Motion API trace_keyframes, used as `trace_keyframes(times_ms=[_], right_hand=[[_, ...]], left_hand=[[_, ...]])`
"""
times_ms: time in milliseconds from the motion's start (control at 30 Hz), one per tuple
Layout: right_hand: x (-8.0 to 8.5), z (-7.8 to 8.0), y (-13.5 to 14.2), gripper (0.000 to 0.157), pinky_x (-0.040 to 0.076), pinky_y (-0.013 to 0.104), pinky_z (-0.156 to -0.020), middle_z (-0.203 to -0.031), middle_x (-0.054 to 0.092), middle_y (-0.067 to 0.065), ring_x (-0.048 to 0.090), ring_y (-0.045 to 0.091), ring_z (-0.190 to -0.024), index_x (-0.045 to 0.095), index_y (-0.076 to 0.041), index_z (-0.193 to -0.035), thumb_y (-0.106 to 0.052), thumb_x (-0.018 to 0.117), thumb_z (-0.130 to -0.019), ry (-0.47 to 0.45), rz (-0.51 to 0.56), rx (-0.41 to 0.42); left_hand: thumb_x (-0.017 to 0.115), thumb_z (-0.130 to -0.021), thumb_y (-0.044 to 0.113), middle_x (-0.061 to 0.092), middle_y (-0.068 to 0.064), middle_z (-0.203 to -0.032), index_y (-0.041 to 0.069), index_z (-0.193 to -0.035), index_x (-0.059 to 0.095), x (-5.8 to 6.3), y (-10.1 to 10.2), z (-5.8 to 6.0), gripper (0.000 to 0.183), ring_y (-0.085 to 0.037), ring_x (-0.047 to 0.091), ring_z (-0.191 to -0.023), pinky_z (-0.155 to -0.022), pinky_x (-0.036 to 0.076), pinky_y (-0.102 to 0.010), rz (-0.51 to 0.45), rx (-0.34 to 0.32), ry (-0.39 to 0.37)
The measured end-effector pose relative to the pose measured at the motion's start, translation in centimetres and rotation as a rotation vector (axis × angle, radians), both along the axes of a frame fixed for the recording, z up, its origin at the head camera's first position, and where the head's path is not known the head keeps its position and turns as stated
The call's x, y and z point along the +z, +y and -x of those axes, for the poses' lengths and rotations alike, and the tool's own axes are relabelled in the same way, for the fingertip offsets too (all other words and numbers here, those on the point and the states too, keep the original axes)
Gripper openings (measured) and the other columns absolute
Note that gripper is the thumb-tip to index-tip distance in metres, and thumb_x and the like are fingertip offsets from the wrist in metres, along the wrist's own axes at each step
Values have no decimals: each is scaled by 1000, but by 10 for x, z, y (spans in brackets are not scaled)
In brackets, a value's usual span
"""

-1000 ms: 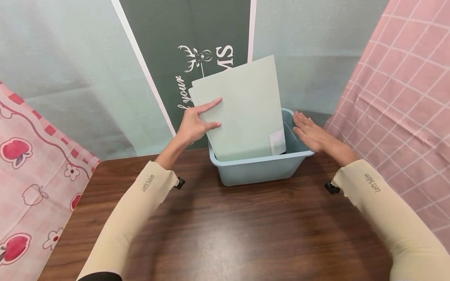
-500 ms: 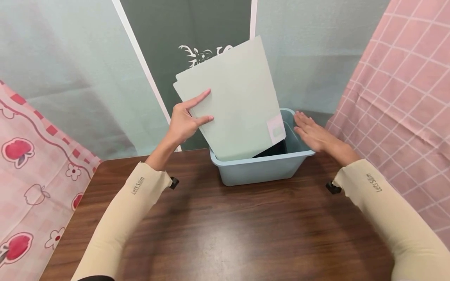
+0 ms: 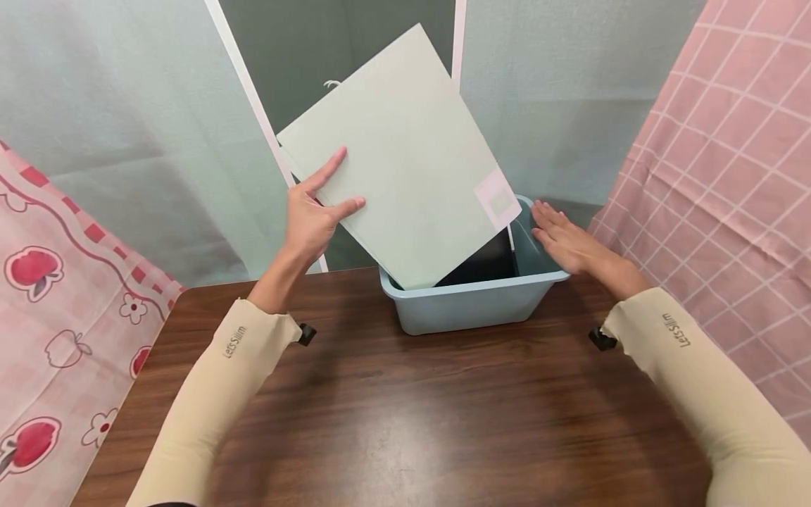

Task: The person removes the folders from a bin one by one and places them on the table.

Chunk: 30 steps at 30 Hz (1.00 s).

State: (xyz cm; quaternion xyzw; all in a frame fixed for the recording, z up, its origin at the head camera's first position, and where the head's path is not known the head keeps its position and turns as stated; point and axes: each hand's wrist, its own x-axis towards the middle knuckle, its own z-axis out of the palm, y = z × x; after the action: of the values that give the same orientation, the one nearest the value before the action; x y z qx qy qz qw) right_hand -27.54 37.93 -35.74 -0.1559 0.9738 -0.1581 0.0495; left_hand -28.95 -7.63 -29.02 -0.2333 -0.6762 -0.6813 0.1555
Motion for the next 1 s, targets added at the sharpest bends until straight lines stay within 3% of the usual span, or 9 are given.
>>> trace_keyframes(times_ms=[333, 600, 800, 1000], right_hand=[[-2, 3, 4, 65, -10, 47, -131, -174, -8, 24, -10, 40, -162, -2, 5, -166, -34, 18, -117, 8, -10, 1], [-2, 3, 4, 65, -10, 47, -131, -174, -8, 25, -8, 41, -162, -3, 4, -166, -33, 18, -118, 2, -17, 1], [-1, 3, 3, 65, -10, 47, -131, -174, -10, 24, -10, 40, -162, -4, 4, -166, -35, 16, -118, 0, -8, -3], [-1, 2, 3, 65, -10, 48, -131, -174, -9, 25, -7, 42, -162, -4, 4, -166, -35, 16, -117, 1, 0, 2]], left_hand=[[86, -79, -14, 62, 3, -151, 16, -147, 65, 0, -11, -4, 77, -18, 63, -132, -106, 55, -36, -137, 46, -18], [86, -78, -16, 61, 2, -152, 17, -148, 63, -6, -18, -8, 81, -17, 62, -132, -105, 56, -36, -224, 116, -22], [84, -78, -19, 60, 4, -153, 18, -148, 63, -12, -27, -12, 82, -18, 62, -133, -104, 56, -34, -306, 121, -45], [79, -79, -25, 57, -1, -157, 11, -152, 58, -19, -39, -18, 84, -21, 61, -136, -102, 57, -33, -385, 119, -29]])
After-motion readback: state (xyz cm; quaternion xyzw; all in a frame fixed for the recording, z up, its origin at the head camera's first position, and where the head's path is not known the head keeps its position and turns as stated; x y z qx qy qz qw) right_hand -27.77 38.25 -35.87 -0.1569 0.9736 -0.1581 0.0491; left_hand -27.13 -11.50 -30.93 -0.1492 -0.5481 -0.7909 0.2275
